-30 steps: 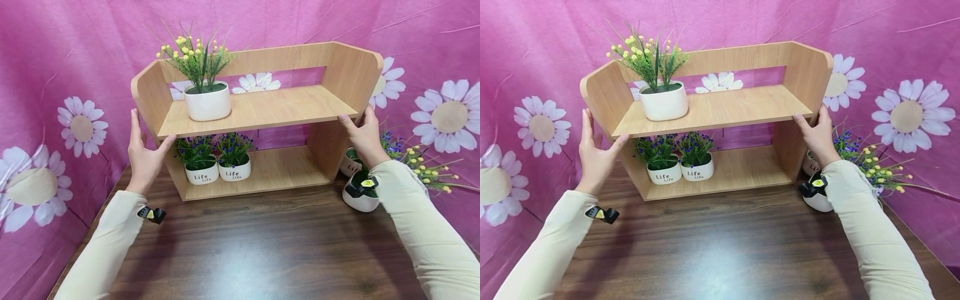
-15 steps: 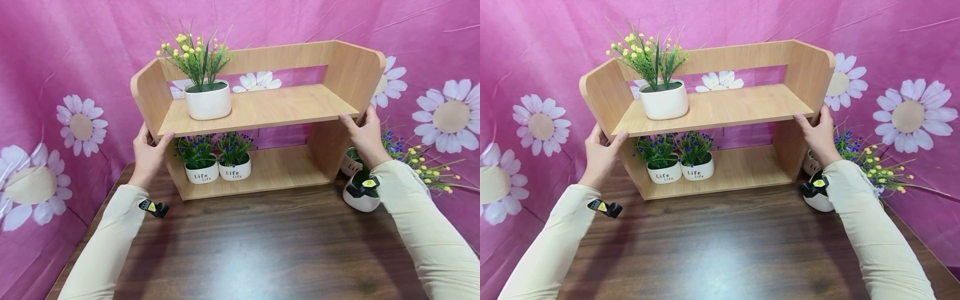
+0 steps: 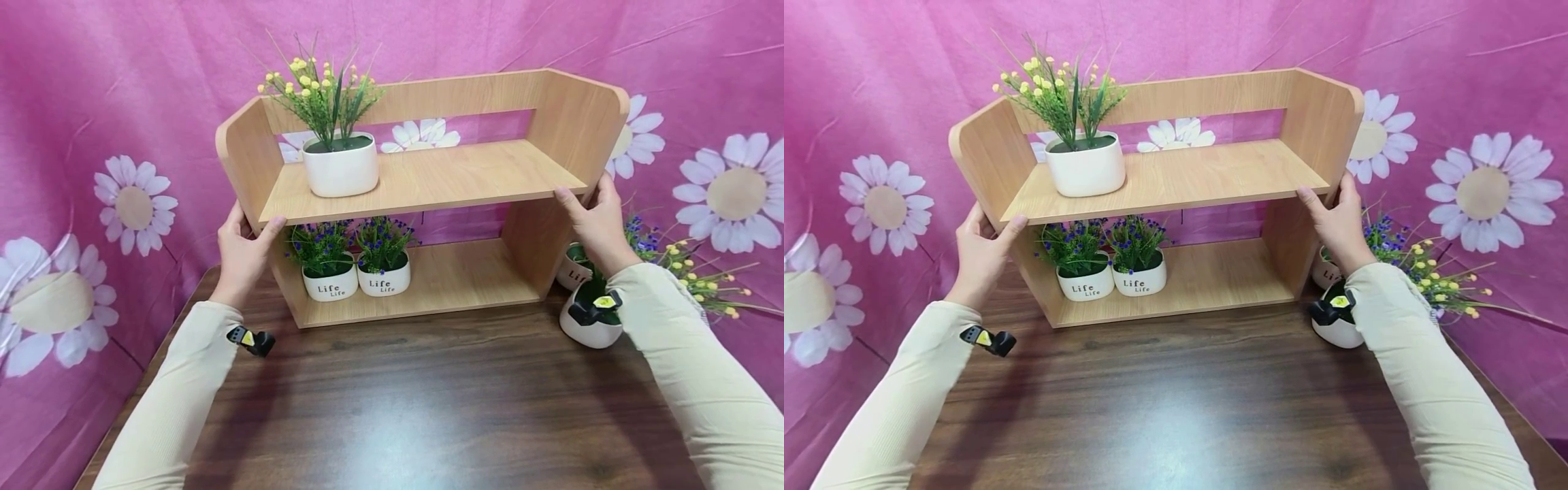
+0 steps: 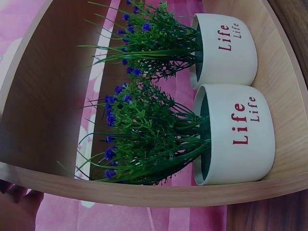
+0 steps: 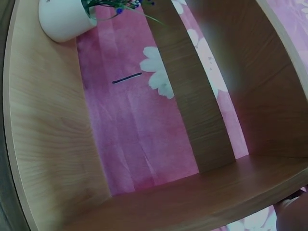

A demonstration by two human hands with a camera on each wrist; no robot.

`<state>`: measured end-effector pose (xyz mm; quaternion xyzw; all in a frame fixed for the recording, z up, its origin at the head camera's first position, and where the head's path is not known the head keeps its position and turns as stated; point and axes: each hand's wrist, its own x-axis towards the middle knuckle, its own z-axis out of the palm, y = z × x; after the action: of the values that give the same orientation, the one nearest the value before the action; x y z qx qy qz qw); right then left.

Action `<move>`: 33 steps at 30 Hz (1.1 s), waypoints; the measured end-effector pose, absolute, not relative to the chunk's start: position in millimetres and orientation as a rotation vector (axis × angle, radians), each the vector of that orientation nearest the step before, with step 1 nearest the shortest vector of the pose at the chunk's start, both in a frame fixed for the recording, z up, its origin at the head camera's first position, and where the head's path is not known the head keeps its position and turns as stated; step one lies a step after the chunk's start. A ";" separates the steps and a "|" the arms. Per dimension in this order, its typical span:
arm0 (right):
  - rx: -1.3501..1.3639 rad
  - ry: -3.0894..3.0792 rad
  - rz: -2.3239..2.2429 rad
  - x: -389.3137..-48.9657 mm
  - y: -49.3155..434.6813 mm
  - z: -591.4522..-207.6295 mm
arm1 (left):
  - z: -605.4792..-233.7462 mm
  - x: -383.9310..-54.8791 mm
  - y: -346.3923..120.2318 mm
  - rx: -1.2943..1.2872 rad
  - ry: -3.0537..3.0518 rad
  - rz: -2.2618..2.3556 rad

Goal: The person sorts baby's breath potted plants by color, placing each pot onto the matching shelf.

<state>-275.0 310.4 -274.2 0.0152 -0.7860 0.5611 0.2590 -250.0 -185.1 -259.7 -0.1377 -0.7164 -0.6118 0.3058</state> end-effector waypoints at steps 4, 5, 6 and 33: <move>0.073 -2.194 1.476 -269.9 312.7 -268.0 | -259.6 -250.0 -186.2 -0.364 -1.908 -1.614; 0.088 -2.210 1.465 -267.3 313.8 -266.3 | -259.8 -250.0 -186.3 -0.361 -1.911 -1.615; 0.105 -2.220 1.456 -264.8 315.2 -264.6 | -260.0 -249.9 -186.4 -0.360 -1.913 -1.616; 0.249 -1.929 1.523 -134.2 377.6 -304.1 | -258.2 -248.1 -186.1 -0.353 -1.920 -1.614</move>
<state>-134.2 377.6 -304.1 0.0950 -0.7373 0.5822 0.3291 -248.1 -186.1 -258.2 -0.1329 -0.7233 -0.6079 0.2994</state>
